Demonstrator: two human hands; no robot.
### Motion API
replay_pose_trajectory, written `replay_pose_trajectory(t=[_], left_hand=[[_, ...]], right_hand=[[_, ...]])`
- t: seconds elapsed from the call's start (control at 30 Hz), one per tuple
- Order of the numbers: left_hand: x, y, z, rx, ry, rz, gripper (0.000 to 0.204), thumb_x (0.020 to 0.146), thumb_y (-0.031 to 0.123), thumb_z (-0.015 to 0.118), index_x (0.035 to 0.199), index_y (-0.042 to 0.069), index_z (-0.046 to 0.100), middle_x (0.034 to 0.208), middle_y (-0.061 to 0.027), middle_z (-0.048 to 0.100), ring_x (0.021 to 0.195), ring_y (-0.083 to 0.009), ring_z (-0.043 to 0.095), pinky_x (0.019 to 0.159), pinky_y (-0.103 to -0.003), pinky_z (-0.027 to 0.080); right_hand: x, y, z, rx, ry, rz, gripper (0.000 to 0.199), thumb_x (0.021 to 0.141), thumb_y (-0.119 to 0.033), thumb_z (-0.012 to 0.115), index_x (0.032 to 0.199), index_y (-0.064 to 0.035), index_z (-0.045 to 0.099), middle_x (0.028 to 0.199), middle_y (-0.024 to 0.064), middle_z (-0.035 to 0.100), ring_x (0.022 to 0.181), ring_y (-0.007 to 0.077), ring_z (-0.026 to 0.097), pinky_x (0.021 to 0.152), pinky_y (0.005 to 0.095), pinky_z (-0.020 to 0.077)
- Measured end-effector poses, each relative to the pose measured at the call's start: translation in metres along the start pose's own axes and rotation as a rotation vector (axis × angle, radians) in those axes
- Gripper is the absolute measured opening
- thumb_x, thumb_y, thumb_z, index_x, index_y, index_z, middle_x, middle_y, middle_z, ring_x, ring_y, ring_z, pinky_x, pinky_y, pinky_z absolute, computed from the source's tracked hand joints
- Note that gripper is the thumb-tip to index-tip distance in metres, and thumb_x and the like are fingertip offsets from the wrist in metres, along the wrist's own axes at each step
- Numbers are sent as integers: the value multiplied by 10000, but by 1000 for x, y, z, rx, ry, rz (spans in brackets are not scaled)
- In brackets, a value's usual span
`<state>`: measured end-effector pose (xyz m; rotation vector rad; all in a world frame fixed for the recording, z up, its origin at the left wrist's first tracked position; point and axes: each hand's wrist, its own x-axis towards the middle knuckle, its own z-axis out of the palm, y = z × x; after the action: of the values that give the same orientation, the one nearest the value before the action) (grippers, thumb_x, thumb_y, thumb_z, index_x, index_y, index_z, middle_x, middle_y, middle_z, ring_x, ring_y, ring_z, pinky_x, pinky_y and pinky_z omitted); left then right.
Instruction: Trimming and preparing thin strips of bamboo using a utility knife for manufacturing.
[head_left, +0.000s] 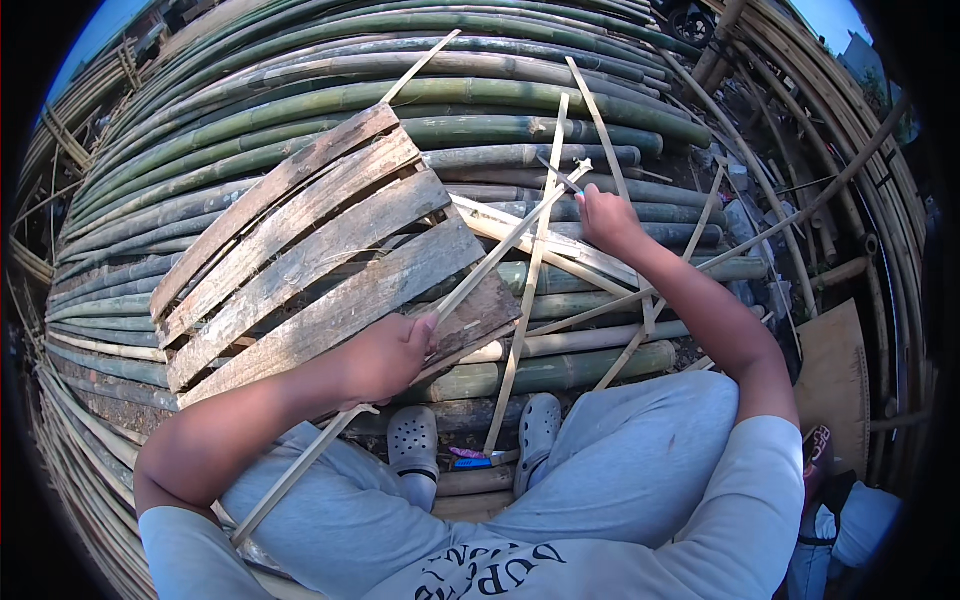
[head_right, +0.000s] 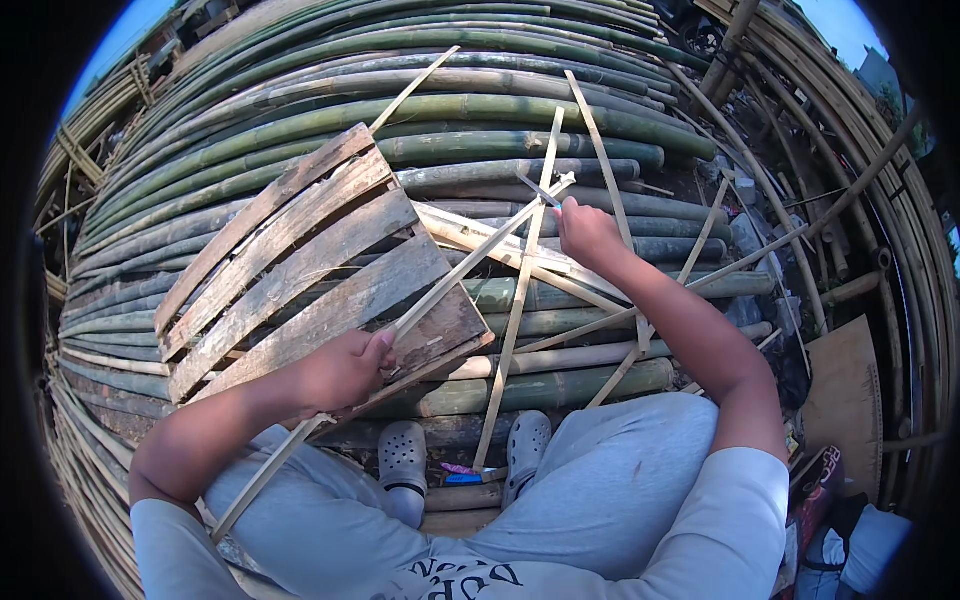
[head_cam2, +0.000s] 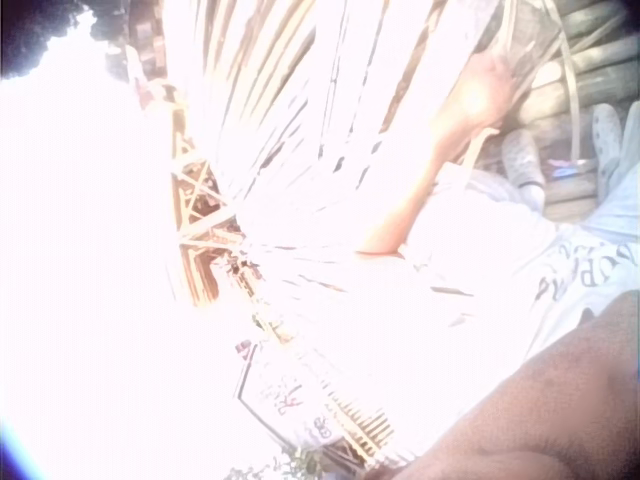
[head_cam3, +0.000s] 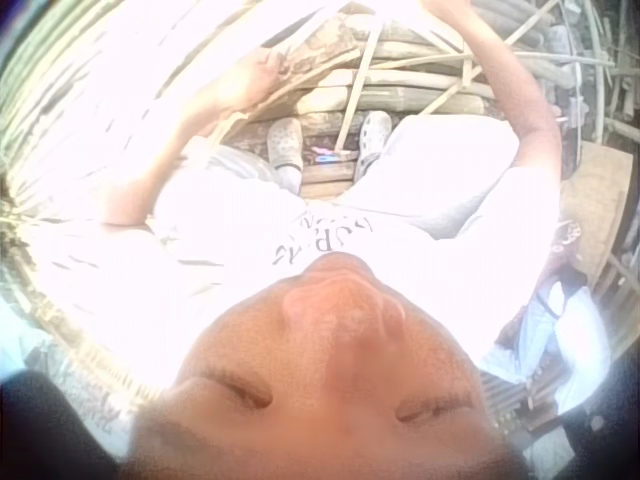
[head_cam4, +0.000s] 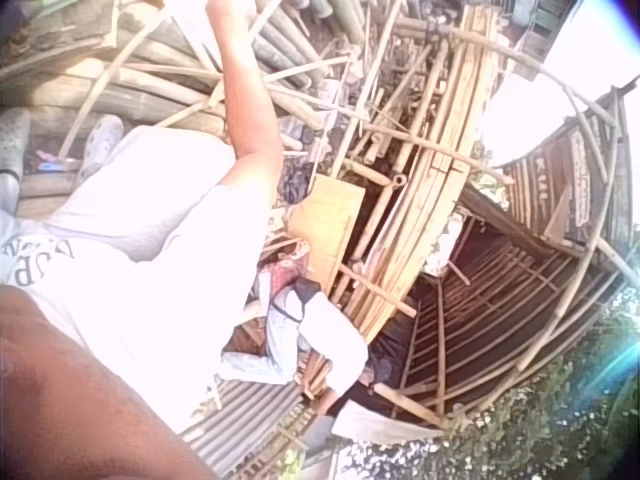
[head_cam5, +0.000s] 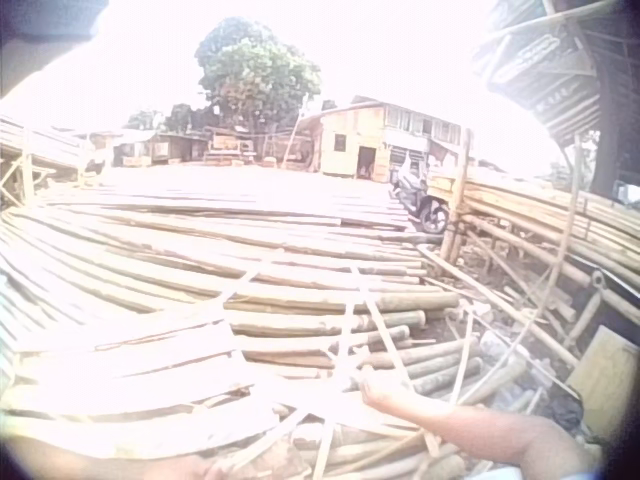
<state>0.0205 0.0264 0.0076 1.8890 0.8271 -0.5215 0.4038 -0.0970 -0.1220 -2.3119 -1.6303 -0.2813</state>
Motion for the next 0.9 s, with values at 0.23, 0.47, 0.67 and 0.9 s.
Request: replay_pose_trajectory(t=[0.23,0.47,0.67,0.9], left_hand=[[1,-4,0,-77,5,-25,566,1044,529,286,1038,24,544,665,-15,489,475,-115,449,417,-276,427],[2,-6,0,-95,3,-29,571,1037,549,295,1032,33,539,671,-6,473,471,-99,431,405,-270,406],[4,-6,1,-112,12,-34,568,1037,546,308,1034,31,549,679,-1,467,480,-102,418,405,-269,392],[3,-6,-1,-65,3,-34,582,1037,547,297,1033,24,552,712,-16,481,506,-106,434,428,-268,415]], right_hand=[[3,-40,-13,-30,-143,-286,295,1023,-274,439,901,-14,511,672,223,630,632,425,629,583,526,497],[10,-17,8,35,-62,230,344,1036,-258,410,894,38,512,726,275,637,696,467,643,631,550,513],[-19,-52,4,170,-92,283,275,1023,-216,437,918,36,463,719,289,626,670,488,623,611,566,494],[-24,-41,6,181,-62,227,276,1026,-211,440,904,36,463,692,284,619,647,485,614,590,555,488]])
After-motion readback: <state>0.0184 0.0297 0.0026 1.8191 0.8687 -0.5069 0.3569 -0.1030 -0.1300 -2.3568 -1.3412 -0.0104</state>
